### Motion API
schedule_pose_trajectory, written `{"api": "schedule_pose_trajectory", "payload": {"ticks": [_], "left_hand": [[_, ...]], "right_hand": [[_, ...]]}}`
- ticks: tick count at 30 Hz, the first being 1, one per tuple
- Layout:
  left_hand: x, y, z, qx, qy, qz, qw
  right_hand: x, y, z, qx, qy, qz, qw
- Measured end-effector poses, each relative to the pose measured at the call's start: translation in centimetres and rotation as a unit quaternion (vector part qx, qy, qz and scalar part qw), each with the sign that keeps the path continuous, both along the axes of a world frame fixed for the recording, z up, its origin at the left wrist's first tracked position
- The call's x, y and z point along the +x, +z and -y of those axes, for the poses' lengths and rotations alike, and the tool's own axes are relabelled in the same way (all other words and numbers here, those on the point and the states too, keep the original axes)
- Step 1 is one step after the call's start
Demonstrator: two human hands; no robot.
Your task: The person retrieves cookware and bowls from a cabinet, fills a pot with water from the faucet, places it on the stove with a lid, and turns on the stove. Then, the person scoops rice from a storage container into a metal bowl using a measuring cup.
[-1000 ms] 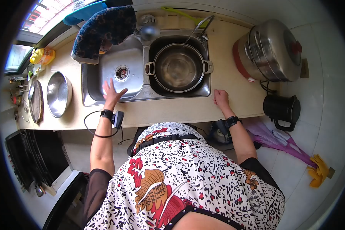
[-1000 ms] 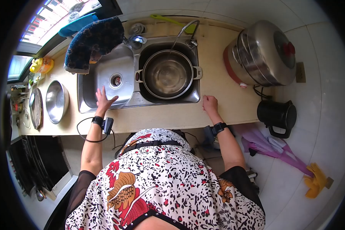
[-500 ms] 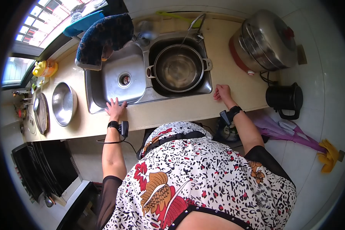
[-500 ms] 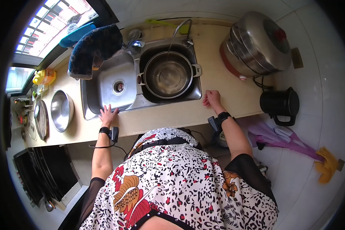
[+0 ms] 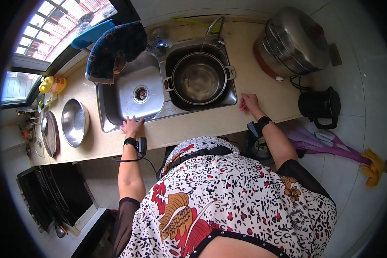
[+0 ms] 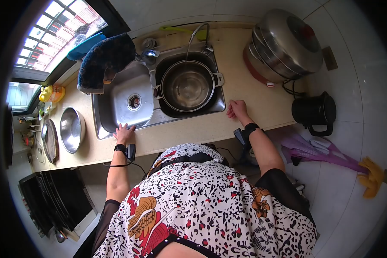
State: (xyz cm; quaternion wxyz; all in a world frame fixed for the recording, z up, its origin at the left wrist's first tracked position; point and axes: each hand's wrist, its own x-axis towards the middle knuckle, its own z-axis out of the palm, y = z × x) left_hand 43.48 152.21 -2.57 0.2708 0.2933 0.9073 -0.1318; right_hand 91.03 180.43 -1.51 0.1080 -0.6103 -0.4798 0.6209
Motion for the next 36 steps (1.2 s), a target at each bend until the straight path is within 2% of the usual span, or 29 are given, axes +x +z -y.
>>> {"api": "schedule_pose_trajectory", "payload": {"ticks": [36], "left_hand": [[-0.3,0.7,-0.3,-0.029,0.005,0.041,0.999]], "right_hand": [[-0.2,-0.3,0.0,-0.006,0.006,0.013,1.000]]}}
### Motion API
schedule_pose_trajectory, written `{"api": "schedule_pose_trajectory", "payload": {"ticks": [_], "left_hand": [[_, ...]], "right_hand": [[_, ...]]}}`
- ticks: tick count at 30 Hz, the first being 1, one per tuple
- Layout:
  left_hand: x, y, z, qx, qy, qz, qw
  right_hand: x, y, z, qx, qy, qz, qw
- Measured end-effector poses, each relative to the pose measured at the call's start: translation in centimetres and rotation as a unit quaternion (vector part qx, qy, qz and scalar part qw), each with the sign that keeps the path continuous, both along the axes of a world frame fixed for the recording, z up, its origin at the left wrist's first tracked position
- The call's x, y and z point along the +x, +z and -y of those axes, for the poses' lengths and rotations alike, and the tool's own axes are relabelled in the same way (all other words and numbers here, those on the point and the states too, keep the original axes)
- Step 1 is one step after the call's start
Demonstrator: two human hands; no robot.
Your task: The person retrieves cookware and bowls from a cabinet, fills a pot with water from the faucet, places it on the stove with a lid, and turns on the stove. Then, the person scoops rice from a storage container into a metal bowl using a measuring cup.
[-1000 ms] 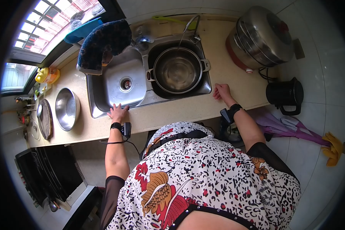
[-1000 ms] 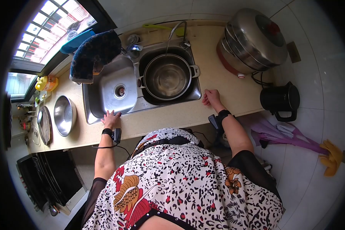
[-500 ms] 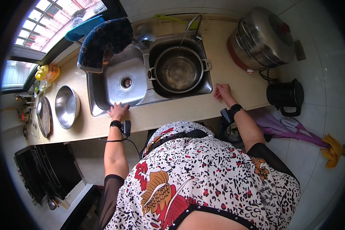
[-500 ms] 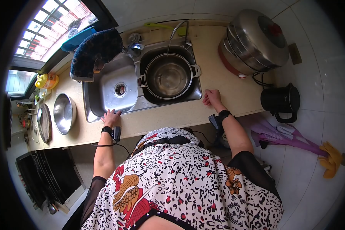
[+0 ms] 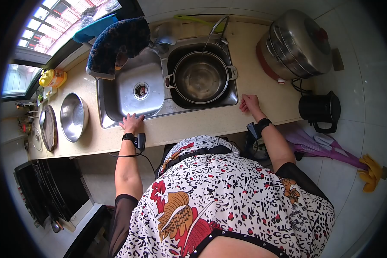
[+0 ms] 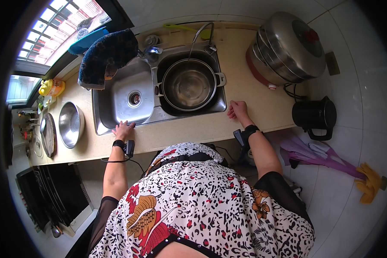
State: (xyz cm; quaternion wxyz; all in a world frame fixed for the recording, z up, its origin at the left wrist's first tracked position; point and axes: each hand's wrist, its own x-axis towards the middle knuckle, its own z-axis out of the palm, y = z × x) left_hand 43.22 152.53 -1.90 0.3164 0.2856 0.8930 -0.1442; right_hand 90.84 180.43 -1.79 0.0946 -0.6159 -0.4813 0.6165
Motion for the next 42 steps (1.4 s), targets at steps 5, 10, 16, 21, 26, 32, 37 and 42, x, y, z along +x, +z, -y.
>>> {"api": "schedule_pose_trajectory", "payload": {"ticks": [5,10,16,21,26,32,37,42], "left_hand": [[0.0,-0.1,-0.1,-0.003,0.003,0.001,1.000],[0.0,0.2,0.0,-0.001,0.002,0.000,1.000],[0.2,0.6,0.1,0.000,0.002,0.000,1.000],[0.3,0.6,0.1,0.002,0.006,0.001,1.000],[0.8,1.5,0.1,0.000,0.002,0.003,1.000],[0.9,1.8,-0.1,-0.010,-0.003,0.003,1.000],[0.8,1.6,0.4,0.001,-0.005,0.010,1.000],[0.7,1.5,0.2,-0.001,0.001,0.013,1.000]], "right_hand": [[-0.1,0.2,0.0,-0.001,0.000,0.000,1.000],[0.0,0.1,0.1,-0.001,0.001,0.003,1.000],[0.1,0.2,0.3,0.001,0.000,0.006,1.000],[0.4,-0.1,0.3,0.001,0.000,-0.003,1.000],[0.7,0.6,0.6,0.005,-0.002,-0.002,1.000],[0.6,0.9,0.6,0.004,-0.001,0.008,1.000],[0.8,1.6,0.8,0.000,-0.001,0.013,1.000],[0.6,1.4,0.6,0.002,0.002,0.010,1.000]]}}
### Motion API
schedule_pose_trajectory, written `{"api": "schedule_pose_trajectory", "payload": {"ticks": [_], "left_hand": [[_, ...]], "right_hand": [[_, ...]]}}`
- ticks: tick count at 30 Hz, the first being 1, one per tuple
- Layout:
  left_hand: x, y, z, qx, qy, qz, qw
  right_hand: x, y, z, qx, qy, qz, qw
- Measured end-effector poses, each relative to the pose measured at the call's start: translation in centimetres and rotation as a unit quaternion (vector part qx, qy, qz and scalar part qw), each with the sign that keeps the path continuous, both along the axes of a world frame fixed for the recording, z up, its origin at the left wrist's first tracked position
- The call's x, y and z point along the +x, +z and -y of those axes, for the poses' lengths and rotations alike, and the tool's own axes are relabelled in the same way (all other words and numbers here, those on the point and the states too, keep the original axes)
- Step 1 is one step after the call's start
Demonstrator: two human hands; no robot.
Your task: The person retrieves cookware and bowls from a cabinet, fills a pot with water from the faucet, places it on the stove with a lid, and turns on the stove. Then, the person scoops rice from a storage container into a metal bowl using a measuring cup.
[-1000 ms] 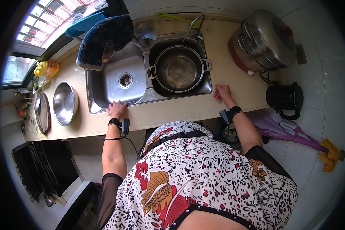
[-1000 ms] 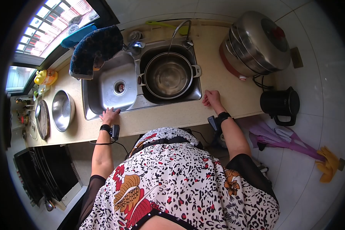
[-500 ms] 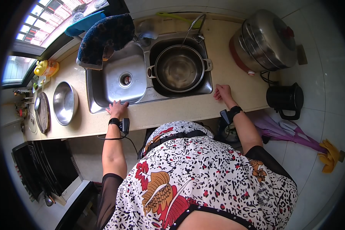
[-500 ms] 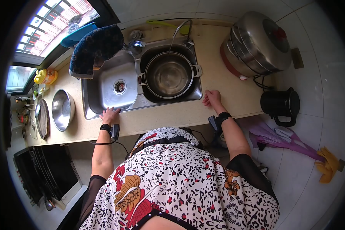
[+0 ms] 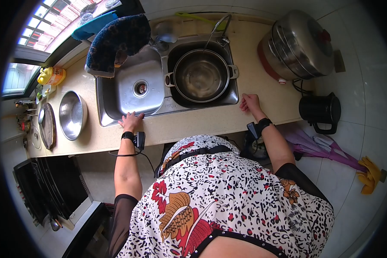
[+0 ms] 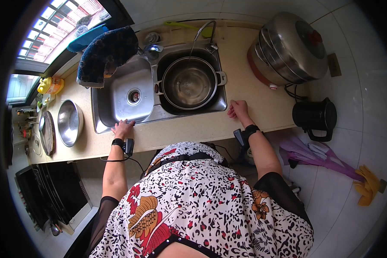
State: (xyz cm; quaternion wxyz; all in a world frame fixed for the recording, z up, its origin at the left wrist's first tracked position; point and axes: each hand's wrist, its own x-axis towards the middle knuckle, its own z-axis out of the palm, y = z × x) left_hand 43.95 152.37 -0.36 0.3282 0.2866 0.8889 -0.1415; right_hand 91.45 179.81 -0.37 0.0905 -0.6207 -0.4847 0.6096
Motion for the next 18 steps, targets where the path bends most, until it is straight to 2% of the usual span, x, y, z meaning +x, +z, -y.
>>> {"api": "schedule_pose_trajectory", "payload": {"ticks": [8,11,13,14,16,18], "left_hand": [[-0.5,-0.6,-0.2,-0.014,-0.001,0.010,1.000],[-2.5,-2.1,-0.7,-0.009,0.013,0.030,0.999],[-5.2,-6.1,-0.4,0.034,0.020,0.037,0.999],[-4.5,-4.7,-1.4,0.094,0.038,0.030,0.994],[-2.9,-2.3,-3.8,0.201,-0.007,-0.011,0.979],[-2.2,-3.1,-6.0,0.346,-0.067,-0.028,0.935]], "right_hand": [[-0.1,-0.6,-0.7,-0.021,0.006,0.007,1.000],[-0.5,-1.0,-1.5,-0.021,0.049,0.016,0.998],[-1.1,-0.8,-2.2,0.127,0.067,0.054,0.988],[-1.7,-0.8,-2.5,0.200,0.076,0.072,0.974],[-2.5,0.5,-3.8,0.349,0.152,0.133,0.915],[-3.9,2.6,-5.0,0.457,0.209,0.166,0.848]]}}
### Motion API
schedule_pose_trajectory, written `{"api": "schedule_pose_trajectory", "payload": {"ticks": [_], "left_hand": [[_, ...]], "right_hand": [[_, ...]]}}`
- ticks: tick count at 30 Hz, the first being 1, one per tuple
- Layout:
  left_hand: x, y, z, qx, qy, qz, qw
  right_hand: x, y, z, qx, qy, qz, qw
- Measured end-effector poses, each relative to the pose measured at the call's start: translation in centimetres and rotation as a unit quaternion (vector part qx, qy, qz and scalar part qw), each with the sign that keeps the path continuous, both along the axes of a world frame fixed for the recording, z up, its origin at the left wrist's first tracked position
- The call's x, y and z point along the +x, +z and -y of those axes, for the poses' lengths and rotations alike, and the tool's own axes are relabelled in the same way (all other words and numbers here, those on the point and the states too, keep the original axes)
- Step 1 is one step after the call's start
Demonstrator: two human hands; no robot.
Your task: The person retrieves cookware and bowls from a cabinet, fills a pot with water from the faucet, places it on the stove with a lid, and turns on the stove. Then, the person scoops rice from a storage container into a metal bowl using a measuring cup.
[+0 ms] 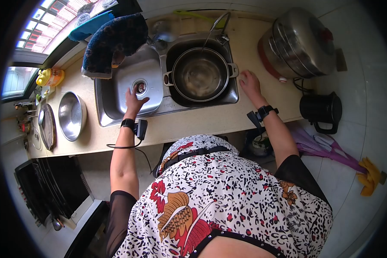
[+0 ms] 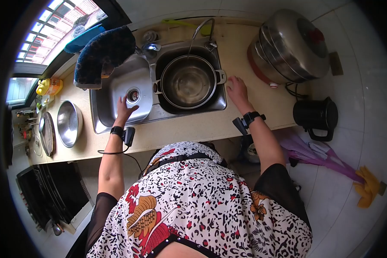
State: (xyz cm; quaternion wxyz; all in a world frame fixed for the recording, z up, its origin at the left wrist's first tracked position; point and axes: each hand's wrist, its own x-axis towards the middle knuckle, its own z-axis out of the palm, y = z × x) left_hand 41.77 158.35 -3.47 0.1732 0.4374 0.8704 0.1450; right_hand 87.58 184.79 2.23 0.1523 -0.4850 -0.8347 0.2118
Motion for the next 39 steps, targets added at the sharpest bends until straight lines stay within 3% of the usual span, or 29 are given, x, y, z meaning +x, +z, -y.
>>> {"api": "schedule_pose_trajectory", "payload": {"ticks": [2,5,14,21,24,30,39], "left_hand": [[1.2,0.1,-2.5,0.042,-0.103,-0.033,0.993],[5.6,3.8,-6.2,-0.017,-0.143,-0.061,0.988],[9.7,4.4,-10.7,-0.082,-0.217,-0.068,0.970],[11.3,5.5,-11.1,-0.030,-0.229,-0.068,0.971],[10.9,2.4,-11.3,0.015,-0.246,-0.158,0.956],[11.0,5.7,-11.4,0.014,-0.264,-0.112,0.958],[10.9,9.2,-12.9,-0.002,-0.289,-0.131,0.948]], "right_hand": [[-1.6,1.7,-0.8,0.079,0.055,0.019,0.995],[-3.7,2.7,-1.4,0.065,0.073,0.098,0.990],[-5.7,1.6,-2.0,0.056,0.144,0.234,0.960],[-4.9,2.8,-0.9,0.052,0.152,0.208,0.965],[-5.0,3.4,-0.8,0.053,0.159,0.208,0.964],[-4.8,2.5,-1.7,0.087,0.190,0.192,0.959],[-4.8,2.6,-3.7,0.080,0.215,0.137,0.964]]}}
